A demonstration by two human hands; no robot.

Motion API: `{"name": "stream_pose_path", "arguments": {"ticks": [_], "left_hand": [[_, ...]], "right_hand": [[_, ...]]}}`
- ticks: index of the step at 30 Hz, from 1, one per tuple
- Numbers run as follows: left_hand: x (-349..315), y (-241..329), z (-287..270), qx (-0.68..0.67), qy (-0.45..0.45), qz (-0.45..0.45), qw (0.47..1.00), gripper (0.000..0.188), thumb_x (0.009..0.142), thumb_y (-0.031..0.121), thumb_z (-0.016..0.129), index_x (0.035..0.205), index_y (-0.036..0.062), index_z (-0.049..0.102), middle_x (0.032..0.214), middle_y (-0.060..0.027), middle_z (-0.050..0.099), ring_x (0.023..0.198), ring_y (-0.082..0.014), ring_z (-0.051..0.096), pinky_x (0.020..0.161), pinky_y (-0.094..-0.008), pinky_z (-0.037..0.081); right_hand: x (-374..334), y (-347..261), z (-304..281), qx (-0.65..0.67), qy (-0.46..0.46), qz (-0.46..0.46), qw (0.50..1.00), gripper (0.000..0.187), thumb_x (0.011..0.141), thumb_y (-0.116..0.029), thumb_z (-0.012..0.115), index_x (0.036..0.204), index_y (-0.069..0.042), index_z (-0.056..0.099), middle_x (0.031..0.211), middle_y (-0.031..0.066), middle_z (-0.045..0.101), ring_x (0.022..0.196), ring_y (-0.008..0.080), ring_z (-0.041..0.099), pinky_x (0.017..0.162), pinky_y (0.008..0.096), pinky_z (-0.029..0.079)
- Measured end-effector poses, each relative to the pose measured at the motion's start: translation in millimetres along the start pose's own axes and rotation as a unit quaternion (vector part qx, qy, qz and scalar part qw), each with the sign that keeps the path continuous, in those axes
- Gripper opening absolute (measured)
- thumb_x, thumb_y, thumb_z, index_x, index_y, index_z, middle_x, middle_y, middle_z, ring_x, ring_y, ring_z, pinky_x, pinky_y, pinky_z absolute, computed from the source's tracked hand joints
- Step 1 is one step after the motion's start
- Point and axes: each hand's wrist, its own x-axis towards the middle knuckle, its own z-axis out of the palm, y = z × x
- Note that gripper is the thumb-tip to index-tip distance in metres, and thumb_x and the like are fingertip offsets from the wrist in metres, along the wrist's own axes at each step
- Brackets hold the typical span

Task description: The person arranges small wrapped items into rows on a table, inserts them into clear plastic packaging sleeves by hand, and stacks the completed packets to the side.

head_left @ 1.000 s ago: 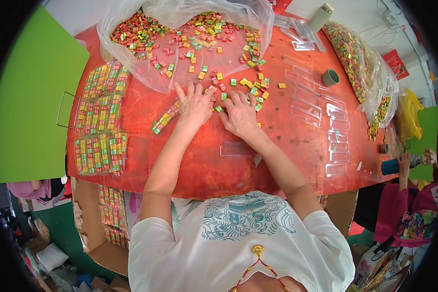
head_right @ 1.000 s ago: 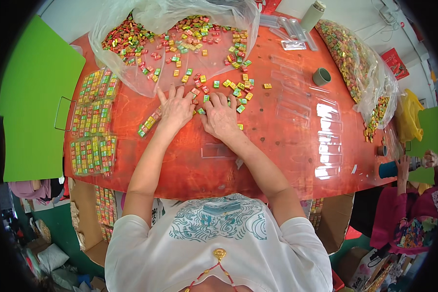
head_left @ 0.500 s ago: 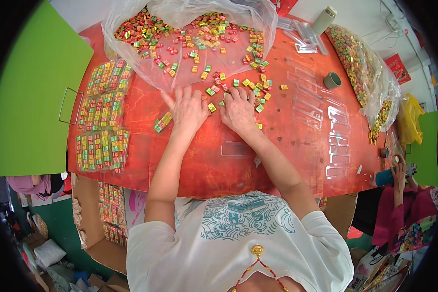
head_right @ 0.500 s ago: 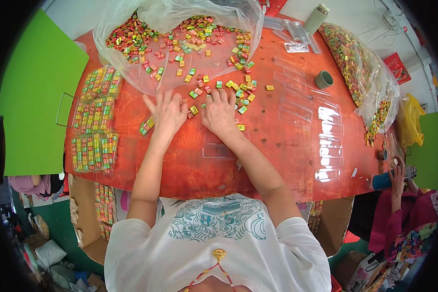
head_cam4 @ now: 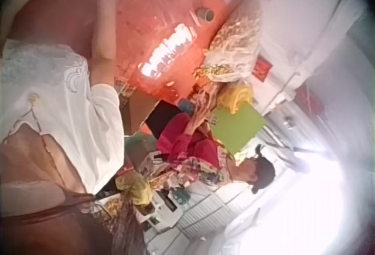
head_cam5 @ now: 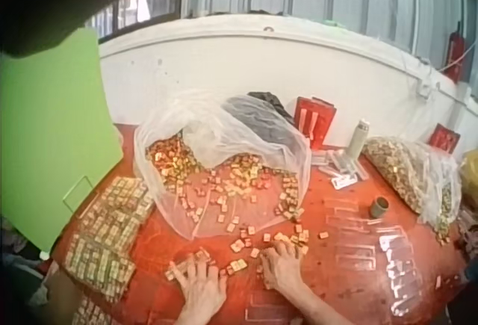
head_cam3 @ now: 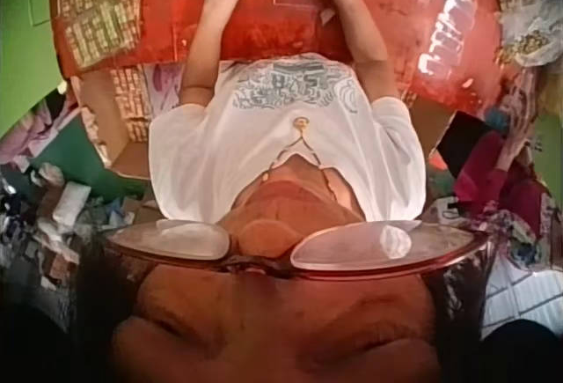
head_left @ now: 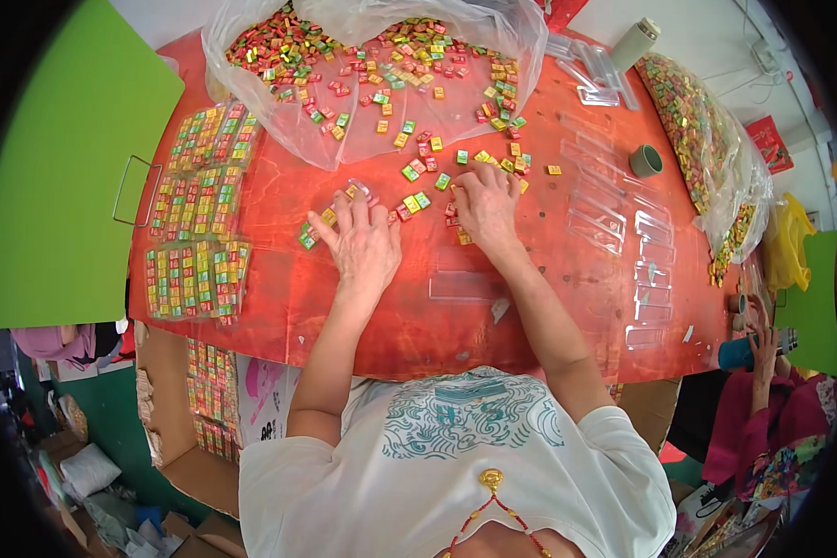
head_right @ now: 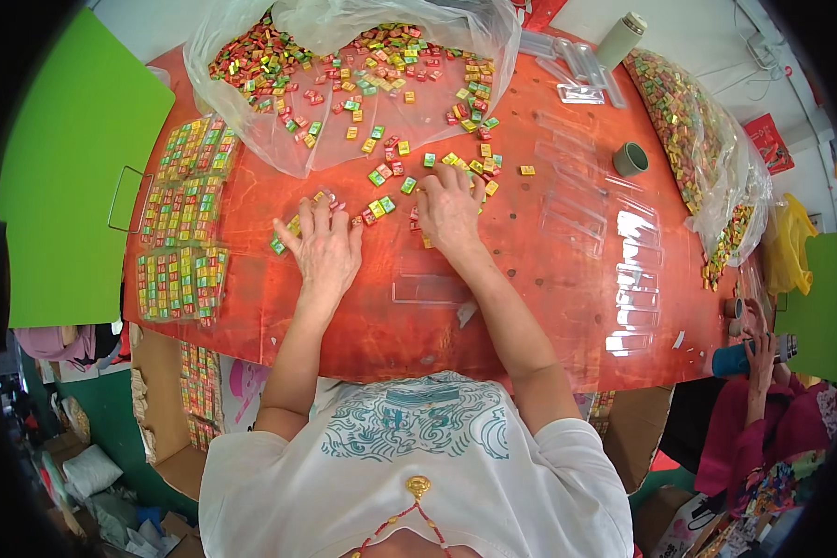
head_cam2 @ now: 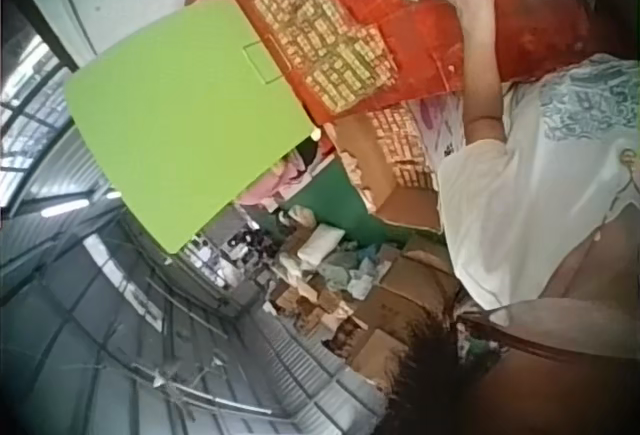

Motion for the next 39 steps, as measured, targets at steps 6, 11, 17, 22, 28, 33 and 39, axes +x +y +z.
{"name": "stream_pose_path", "arguments": {"ticks": [6,11,17,22,28,33,39], "left_hand": [[-16,-9,7,-0.005,-0.002,0.013,1.0,0.029,0.087,0.025,0.068,0.11,0.0076,0.064,0.147,-0.0198,0.045,0.143,-0.0439,0.033,0.106,-0.0783,0.012],[-12,-5,11,-0.005,-0.036,0.009,0.999,0.027,0.087,0.024,0.069,0.108,0.0074,0.064,0.147,-0.0206,0.045,0.144,-0.0439,0.031,0.107,-0.0792,0.01],[-6,-3,12,-0.026,-0.014,0.03,0.999,0.041,0.087,0.029,0.069,0.123,0.0093,0.062,0.152,-0.0209,0.04,0.145,-0.0447,0.029,0.108,-0.0786,0.01],[12,8,29,-0.06,-0.009,0.082,0.995,0.051,0.09,0.036,0.065,0.133,0.0087,0.059,0.152,-0.024,0.038,0.147,-0.0457,0.025,0.112,-0.0753,0.01],[20,17,47,-0.055,-0.026,0.1,0.993,0.042,0.091,0.03,0.063,0.127,0.0087,0.061,0.15,-0.024,0.04,0.146,-0.0454,0.027,0.112,-0.0749,0.011],[6,17,43,-0.08,-0.04,0.091,0.992,0.039,0.09,0.025,0.064,0.125,0.0077,0.063,0.148,-0.0238,0.042,0.145,-0.0446,0.029,0.111,-0.0744,0.013],[8,21,41,-0.093,-0.034,0.065,0.993,0.047,0.088,0.024,0.066,0.131,0.0077,0.057,0.149,-0.0239,0.042,0.144,-0.0451,0.031,0.111,-0.0741,0.012]], "right_hand": [[3,0,-6,-0.02,-0.002,-0.018,1.0,0.017,0.086,-0.02,0.069,0.101,-0.013,0.071,0.123,0.0061,0.061,0.121,0.028,0.054,0.106,0.0533,0.032],[23,-6,2,-0.083,-0.022,-0.027,0.996,0.023,0.082,-0.026,0.07,0.101,-0.014,0.07,0.123,0.0065,0.059,0.123,0.0276,0.053,0.104,0.0576,0.034],[20,9,-8,-0.047,-0.017,-0.016,0.999,0.018,0.083,-0.023,0.071,0.098,-0.014,0.07,0.121,0.0058,0.06,0.12,0.0272,0.054,0.105,0.0549,0.032],[6,13,-16,-0.073,-0.028,-0.012,0.997,0.015,0.083,-0.022,0.071,0.094,-0.012,0.07,0.121,0.0052,0.061,0.119,0.0265,0.054,0.106,0.0538,0.032],[8,6,-5,-0.102,-0.039,-0.042,0.993,0.016,0.081,-0.023,0.072,0.093,-0.012,0.071,0.116,0.0052,0.061,0.119,0.0258,0.054,0.105,0.0526,0.032],[8,-14,0,-0.087,-0.03,-0.07,0.993,0.018,0.078,-0.022,0.073,0.092,-0.01,0.071,0.116,0.0056,0.061,0.12,0.0257,0.053,0.104,0.0527,0.033],[4,-27,3,-0.019,-0.007,-0.082,0.996,0.022,0.077,-0.025,0.074,0.092,-0.008,0.071,0.118,0.0065,0.062,0.118,0.0262,0.054,0.104,0.0529,0.033]]}}
